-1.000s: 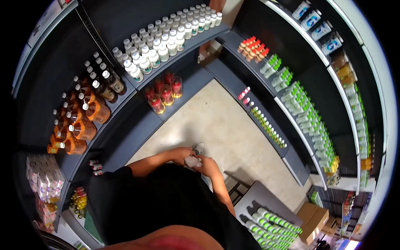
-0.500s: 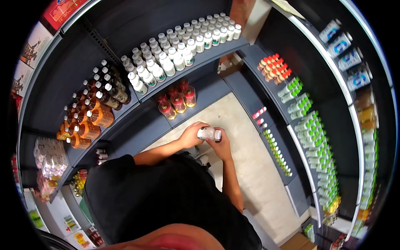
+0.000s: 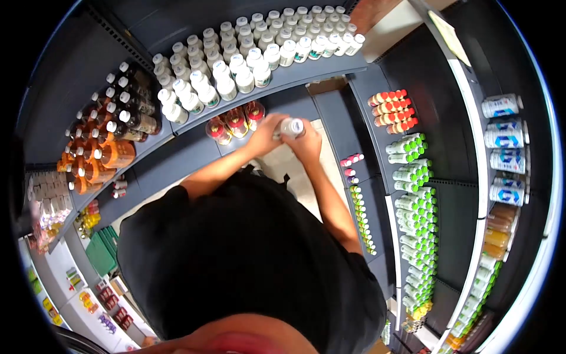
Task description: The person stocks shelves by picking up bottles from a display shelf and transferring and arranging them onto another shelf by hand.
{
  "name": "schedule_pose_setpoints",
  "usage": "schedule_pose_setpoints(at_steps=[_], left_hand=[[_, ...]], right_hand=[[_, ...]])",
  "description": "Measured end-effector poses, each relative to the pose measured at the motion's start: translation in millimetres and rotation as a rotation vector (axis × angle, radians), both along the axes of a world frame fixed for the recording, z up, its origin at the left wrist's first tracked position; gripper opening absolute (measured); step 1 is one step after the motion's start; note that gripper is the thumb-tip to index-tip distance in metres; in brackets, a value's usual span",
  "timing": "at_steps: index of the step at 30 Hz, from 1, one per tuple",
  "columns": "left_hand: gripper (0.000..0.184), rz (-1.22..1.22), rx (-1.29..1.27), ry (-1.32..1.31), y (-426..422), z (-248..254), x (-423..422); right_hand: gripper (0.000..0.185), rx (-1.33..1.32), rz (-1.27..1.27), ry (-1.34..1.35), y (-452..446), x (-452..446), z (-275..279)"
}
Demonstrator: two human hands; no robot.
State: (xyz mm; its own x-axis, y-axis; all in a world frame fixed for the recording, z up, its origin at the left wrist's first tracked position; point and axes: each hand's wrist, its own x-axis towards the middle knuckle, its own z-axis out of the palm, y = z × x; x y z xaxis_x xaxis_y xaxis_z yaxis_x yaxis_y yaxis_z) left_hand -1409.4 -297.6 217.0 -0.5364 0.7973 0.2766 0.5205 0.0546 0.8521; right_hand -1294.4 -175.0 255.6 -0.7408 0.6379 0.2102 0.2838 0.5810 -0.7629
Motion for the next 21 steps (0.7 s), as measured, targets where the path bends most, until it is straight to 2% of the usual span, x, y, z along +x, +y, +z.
schedule_pose_setpoints(at_steps=[1,4,5,6,8,12,14,21], left_hand=[[0.066,0.042,0.068,0.039,8.2,1.1,-9.8],[0.070,0.150,0.001,-0.056,25.3,2.6,-29.9],[0.074,0.177,-0.008,-0.080,29.4,-1.4,-33.5],[0.078,0.206,-0.104,-0.128,30.7,4.5,-35.3],[0.082,0.233,-0.085,-0.249,38.5,2.8,-38.2],[0.094,0.303,-0.115,-0.358,54.3,-11.5,-47.4],[0.092,0.344,-0.200,-0.407,62.3,1.3,-53.3],[0.085,0.518,-0.127,-0.435,102.6,-9.1,-44.4]], right_hand=[[0.047,0.025,0.002,-0.011,12.2,-14.1,2.7],[0.049,0.074,0.066,0.030,47.2,-56.4,14.5],[0.045,0.048,0.073,0.073,52.5,-70.4,17.1],[0.044,0.087,0.063,0.116,63.2,-86.0,2.7],[0.045,0.035,0.120,-0.028,75.5,-108.6,12.4],[0.050,0.100,0.296,0.064,103.2,-156.1,-12.7],[0.051,0.219,0.367,0.029,113.9,-172.6,-20.0],[0.057,-0.025,0.528,0.155,148.4,-200.3,-48.4]])
